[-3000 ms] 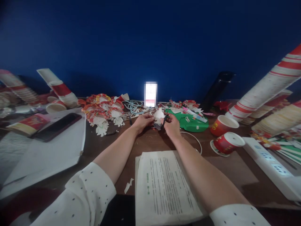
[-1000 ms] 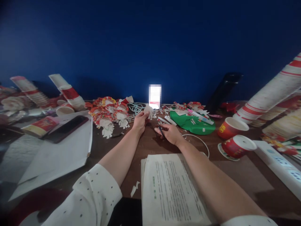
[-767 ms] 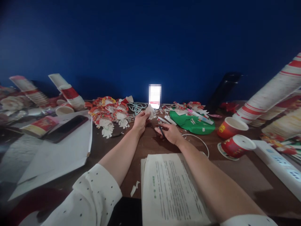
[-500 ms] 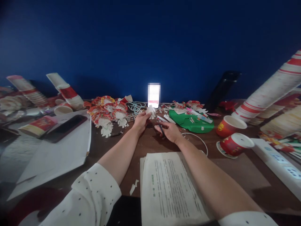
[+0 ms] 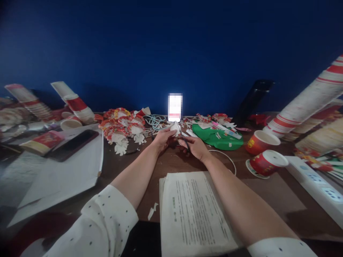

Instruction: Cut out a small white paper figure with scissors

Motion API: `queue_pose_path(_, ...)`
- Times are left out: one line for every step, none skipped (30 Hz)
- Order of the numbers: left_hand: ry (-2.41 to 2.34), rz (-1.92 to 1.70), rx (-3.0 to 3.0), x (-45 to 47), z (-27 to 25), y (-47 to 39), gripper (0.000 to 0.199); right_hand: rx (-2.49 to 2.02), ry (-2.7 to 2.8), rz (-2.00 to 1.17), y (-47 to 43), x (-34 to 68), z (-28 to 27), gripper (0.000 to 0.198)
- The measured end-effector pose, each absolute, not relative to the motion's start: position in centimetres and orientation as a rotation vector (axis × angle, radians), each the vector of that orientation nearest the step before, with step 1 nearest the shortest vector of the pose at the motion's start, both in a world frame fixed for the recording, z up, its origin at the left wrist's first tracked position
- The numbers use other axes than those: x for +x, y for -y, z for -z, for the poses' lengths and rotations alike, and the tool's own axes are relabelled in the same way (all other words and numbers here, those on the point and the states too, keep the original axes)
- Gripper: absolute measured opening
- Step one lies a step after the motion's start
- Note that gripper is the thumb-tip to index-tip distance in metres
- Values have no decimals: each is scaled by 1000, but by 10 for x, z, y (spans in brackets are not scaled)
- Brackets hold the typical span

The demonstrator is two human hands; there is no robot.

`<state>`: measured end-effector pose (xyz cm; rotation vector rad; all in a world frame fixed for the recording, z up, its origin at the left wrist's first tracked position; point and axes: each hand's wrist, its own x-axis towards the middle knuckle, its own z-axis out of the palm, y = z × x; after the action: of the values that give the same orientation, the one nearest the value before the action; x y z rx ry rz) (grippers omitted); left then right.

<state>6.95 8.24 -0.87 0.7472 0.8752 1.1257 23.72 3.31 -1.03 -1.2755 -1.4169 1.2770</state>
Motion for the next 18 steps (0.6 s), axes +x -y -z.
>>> queue_pose_path(-864, -1116, 737, 71, 8, -81, 16, -1269, 1422, -1275, -33, 237, 11, 53)
queue_pose_path(-849, -1109, 730, 72, 8, -80, 15, -1262, 1426, -1275, -33, 237, 11, 52)
queue_pose_path(-835, -1104, 724, 73, 7, -79, 15, -1255, 1429, -1277, -33, 237, 11, 50)
queue_pose_path(-821, -1099, 721, 74, 7, -78, 15, -1249, 1430, -1281, -32, 237, 11, 49)
queue_pose_path(-810, -1093, 719, 75, 7, -77, 16, -1245, 1427, -1282, -32, 236, 10, 47)
queue_pose_path(-802, -1088, 719, 76, 7, -77, 16, -1245, 1421, -1285, -32, 236, 10, 45)
queue_pose_path(-795, -1084, 720, 76, 8, -76, 16, -1249, 1410, -1288, -31, 235, 9, 45)
queue_pose_path(-791, -1079, 723, 77, 8, -76, 16, -1257, 1395, -1291, -31, 235, 8, 44)
queue_pose_path(-790, -1074, 728, 77, 8, -76, 15, -1266, 1380, -1295, -31, 235, 8, 45)
queue_pose_path(-789, -1071, 735, 78, 8, -75, 14, -1273, 1366, -1298, -31, 234, 7, 46)
queue_pose_path(-792, -1071, 742, 78, 8, -75, 14, -1279, 1357, -1300, -31, 234, 7, 47)
queue_pose_path(-796, -1071, 750, 78, 8, -75, 13, -1282, 1354, -1298, -31, 234, 7, 48)
queue_pose_path(-802, -1072, 759, 78, 8, -75, 12, -1283, 1356, -1293, -31, 234, 7, 49)
queue_pose_path(-807, -1072, 766, 79, 7, -75, 11, -1282, 1361, -1287, -31, 234, 7, 49)
queue_pose_path(-811, -1072, 773, 79, 7, -75, 11, -1280, 1368, -1280, -32, 234, 7, 49)
queue_pose_path(-816, -1071, 777, 79, 7, -74, 10, -1276, 1374, -1274, -32, 234, 8, 48)
queue_pose_path(-821, -1069, 781, 79, 6, -74, 10, -1272, 1380, -1269, -32, 234, 8, 48)
queue_pose_path(-823, -1067, 782, 78, 6, -74, 11, -1269, 1384, -1265, -32, 235, 9, 48)
